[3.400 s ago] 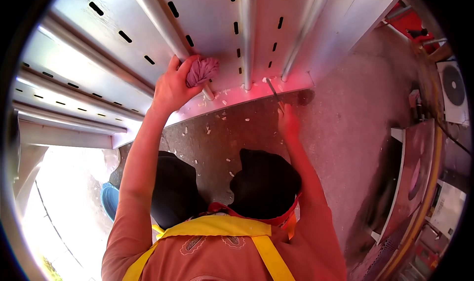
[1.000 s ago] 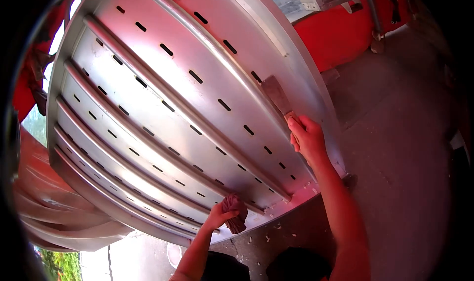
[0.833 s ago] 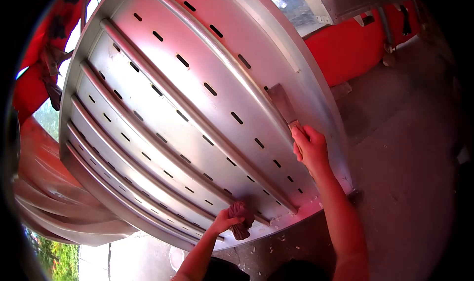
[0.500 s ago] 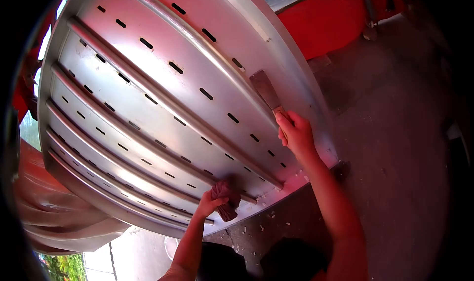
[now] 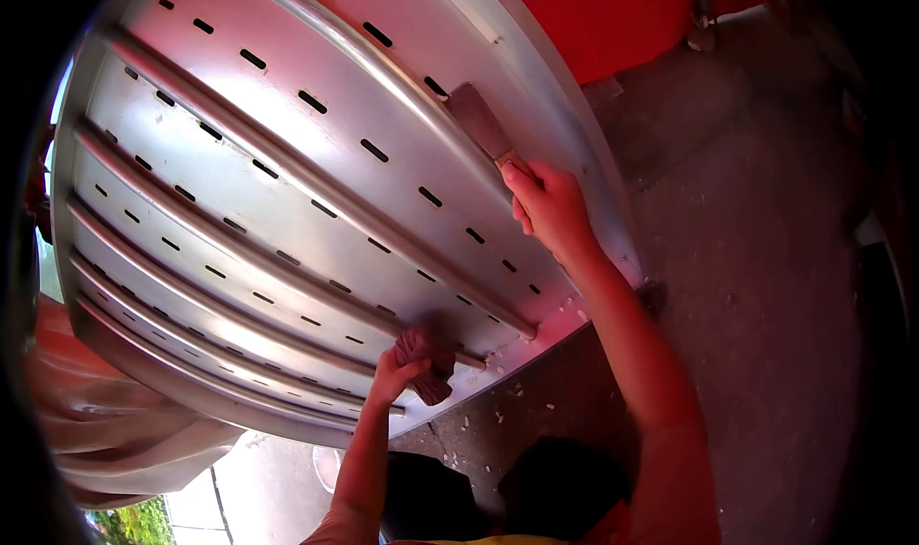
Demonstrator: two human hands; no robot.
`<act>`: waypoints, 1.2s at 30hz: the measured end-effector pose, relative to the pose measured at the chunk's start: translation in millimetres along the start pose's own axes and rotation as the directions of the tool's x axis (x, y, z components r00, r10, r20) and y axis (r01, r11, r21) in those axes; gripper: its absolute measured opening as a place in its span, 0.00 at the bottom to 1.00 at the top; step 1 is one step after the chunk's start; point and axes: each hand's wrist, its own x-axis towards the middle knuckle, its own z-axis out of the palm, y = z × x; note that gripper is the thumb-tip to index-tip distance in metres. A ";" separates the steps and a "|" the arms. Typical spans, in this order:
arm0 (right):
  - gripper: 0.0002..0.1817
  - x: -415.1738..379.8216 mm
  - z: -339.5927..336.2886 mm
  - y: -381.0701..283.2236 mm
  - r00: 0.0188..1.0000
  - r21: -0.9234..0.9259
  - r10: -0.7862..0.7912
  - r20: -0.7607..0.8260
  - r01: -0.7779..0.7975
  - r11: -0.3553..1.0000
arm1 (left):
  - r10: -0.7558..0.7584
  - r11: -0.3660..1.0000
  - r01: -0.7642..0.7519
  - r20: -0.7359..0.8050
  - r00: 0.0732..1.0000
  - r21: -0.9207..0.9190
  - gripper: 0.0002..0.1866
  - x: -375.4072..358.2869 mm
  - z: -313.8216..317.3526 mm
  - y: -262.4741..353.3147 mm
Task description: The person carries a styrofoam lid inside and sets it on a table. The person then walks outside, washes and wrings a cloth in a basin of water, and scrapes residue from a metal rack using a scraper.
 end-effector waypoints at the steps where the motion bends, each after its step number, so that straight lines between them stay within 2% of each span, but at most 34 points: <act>1: 0.15 3.6 3.8 -6.6 1.000 0.009 0.000 0.010 0.000 1.000 | 0.001 1.000 -0.001 0.001 1.000 0.014 0.18 -0.4 -1.0 -1.1; 3: 0.15 9.4 8.9 -17.9 0.999 0.021 -0.008 0.032 0.007 1.000 | 0.013 0.999 -0.013 0.000 1.000 0.036 0.18 1.3 -1.9 -2.3; 7: 0.15 -3.4 -6.6 -3.6 0.997 0.021 0.063 0.052 -0.064 0.998 | 0.035 0.998 -0.036 -0.006 0.999 -0.049 0.18 0.8 2.5 -3.6; 9: 0.14 -17.7 -24.1 16.7 0.987 0.042 0.161 0.025 -0.162 0.986 | 0.050 0.997 -0.051 -0.017 0.999 -0.066 0.18 0.4 4.2 2.4; 12: 0.14 -45.9 -61.8 68.5 0.982 0.007 0.180 -0.055 -0.180 0.984 | -0.012 0.999 0.011 -0.012 1.000 -0.043 0.17 -0.9 2.1 6.9; 14: 0.15 -70.2 -96.0 108.5 0.959 -0.150 0.247 -0.135 -0.267 0.952 | 0.009 0.999 -0.010 -0.018 1.000 -0.036 0.17 -0.1 2.7 7.7; 17: 0.16 -118.1 -136.1 158.7 0.908 -0.364 0.358 -0.219 -0.416 0.833 | 0.024 0.999 -0.026 -0.036 0.999 -0.034 0.17 3.6 1.0 -2.6; 20: 0.13 -142.7 -149.1 174.4 0.898 -0.317 0.380 -0.221 -0.434 0.843 | 0.012 0.997 -0.015 -0.036 0.999 -0.072 0.17 1.4 2.9 -2.3; 23: 0.14 -127.0 -130.1 158.3 0.919 -0.206 0.317 -0.235 -0.366 0.908 | 0.021 0.995 -0.024 -0.041 0.999 -0.092 0.16 0.5 6.5 1.2; 26: 0.14 -99.4 -118.4 161.5 0.961 -0.300 0.151 -0.231 -0.218 0.929 | 0.025 0.994 -0.030 -0.049 0.998 -0.105 0.16 2.6 5.1 -7.2; 29: 0.15 -98.8 -113.0 160.2 0.950 -0.369 0.117 -0.290 -0.224 0.902 | 0.026 0.989 -0.032 -0.042 0.999 -0.143 0.16 0.6 9.0 -0.2; 32: 0.15 -105.7 -109.4 161.8 0.939 -0.502 -0.002 -0.345 -0.183 0.846 | 0.028 0.998 -0.030 -0.038 0.999 -0.059 0.16 1.8 3.6 -8.2; 35: 0.14 -99.8 -107.4 155.4 0.951 -0.694 -0.081 -0.298 -0.157 0.703 | 0.034 0.997 -0.038 -0.051 0.998 -0.072 0.16 1.8 6.8 -4.2; 36: 0.13 -98.2 -110.4 157.8 0.954 -0.691 -0.104 -0.280 -0.125 0.712 | 0.040 0.996 -0.044 -0.051 0.998 -0.079 0.16 2.6 7.9 -3.7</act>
